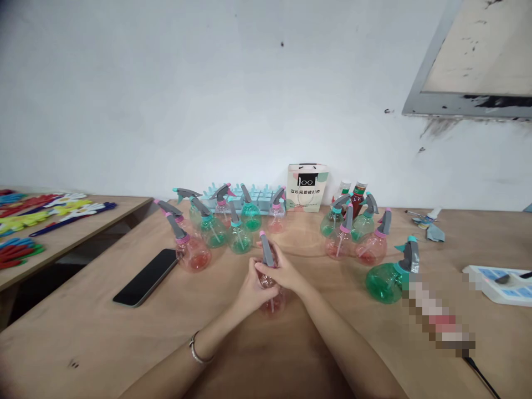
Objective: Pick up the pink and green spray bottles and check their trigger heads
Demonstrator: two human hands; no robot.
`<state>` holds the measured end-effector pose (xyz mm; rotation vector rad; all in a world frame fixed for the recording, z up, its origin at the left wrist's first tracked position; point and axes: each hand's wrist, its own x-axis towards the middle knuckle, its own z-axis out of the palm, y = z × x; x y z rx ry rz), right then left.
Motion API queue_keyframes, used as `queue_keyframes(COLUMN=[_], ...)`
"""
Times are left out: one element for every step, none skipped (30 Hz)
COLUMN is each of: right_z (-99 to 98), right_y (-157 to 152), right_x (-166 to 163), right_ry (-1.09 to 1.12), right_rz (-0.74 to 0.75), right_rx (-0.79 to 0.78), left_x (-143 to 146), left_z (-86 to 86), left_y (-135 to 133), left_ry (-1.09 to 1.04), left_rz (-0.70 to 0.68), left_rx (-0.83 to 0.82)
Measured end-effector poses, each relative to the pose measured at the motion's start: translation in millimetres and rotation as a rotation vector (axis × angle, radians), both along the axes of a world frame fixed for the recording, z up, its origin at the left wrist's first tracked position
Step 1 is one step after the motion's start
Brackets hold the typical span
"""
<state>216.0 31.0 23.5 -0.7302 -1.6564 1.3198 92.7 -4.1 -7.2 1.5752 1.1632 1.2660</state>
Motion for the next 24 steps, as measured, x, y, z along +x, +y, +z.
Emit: queue_keyframes(right_z=[-1.5,-2.6,-3.4,-4.1,-4.5,-4.7,-4.6,-4.2,-3.4,-2.0,-0.1,2.3,5.3,8.6,12.1,15.6,19.0,22.1,24.9,27.3,29.5,31.6,33.6,35.8], right_y=[2,4,5,7,9,11,13,15,17,19,20,21,21,21,21,20,19,18,16,15,13,11,10,8], right_x=[0,1,1,1,1,2,3,5,7,10,12,15,17,19,21,22,23,24,24,24,24,24,24,23], right_ry=[-0.003,-0.005,-0.007,-0.008,-0.008,-0.005,0.002,0.021,0.054,0.097,0.145,0.195,0.244,0.291,0.336,0.375,0.404,0.423,0.430,0.431,0.433,0.433,0.432,0.432], right_rz=[0.008,0.016,0.018,0.010,-0.013,-0.049,-0.088,-0.120,-0.140,-0.143,-0.129,-0.102,-0.068,-0.034,0.001,0.034,0.060,0.079,0.090,0.091,0.083,0.076,0.070,0.064], right_rx=[-0.027,-0.049,-0.061,-0.064,-0.063,-0.065,-0.075,-0.094,-0.120,-0.146,-0.170,-0.191,-0.211,-0.232,-0.252,-0.273,-0.292,-0.306,-0.317,-0.322,-0.324,-0.324,-0.324,-0.323], left_x=[0,-2,-5,-10,-15,-21,-28,-35,-42,-49,-56,-62,-68,-73,-77,-81,-85,-87,-90,-91,-92,-93,-92,-92], left_z=[-2.2,-4.7,-7.4,-10.5,-13.6,-16.5,-18.9,-20.4,-21.1,-20.7,-19.5,-17.7,-15.8,-14.1,-12.8,-12.2,-12.2,-12.8,-13.7,-15.0,-16.4,-18.1,-20.1,-22.6], left_y=[0,1,2,3,6,9,13,17,23,30,38,47,58,69,80,92,103,113,122,130,135,138,138,136], left_ry=[-0.007,-0.016,-0.022,-0.030,-0.046,-0.071,-0.099,-0.127,-0.147,-0.151,-0.135,-0.103,-0.064,-0.016,0.039,0.091,0.135,0.161,0.170,0.167,0.154,0.139,0.130,0.127], left_rz=[-0.008,-0.029,-0.072,-0.127,-0.182,-0.219,-0.223,-0.178,-0.075,0.070,0.224,0.369,0.485,0.558,0.600,0.614,0.600,0.571,0.537,0.499,0.461,0.427,0.395,0.363], left_rx=[0.006,0.022,0.048,0.086,0.132,0.180,0.228,0.276,0.327,0.373,0.412,0.441,0.460,0.469,0.473,0.464,0.432,0.387,0.339,0.296,0.267,0.252,0.250,0.255])
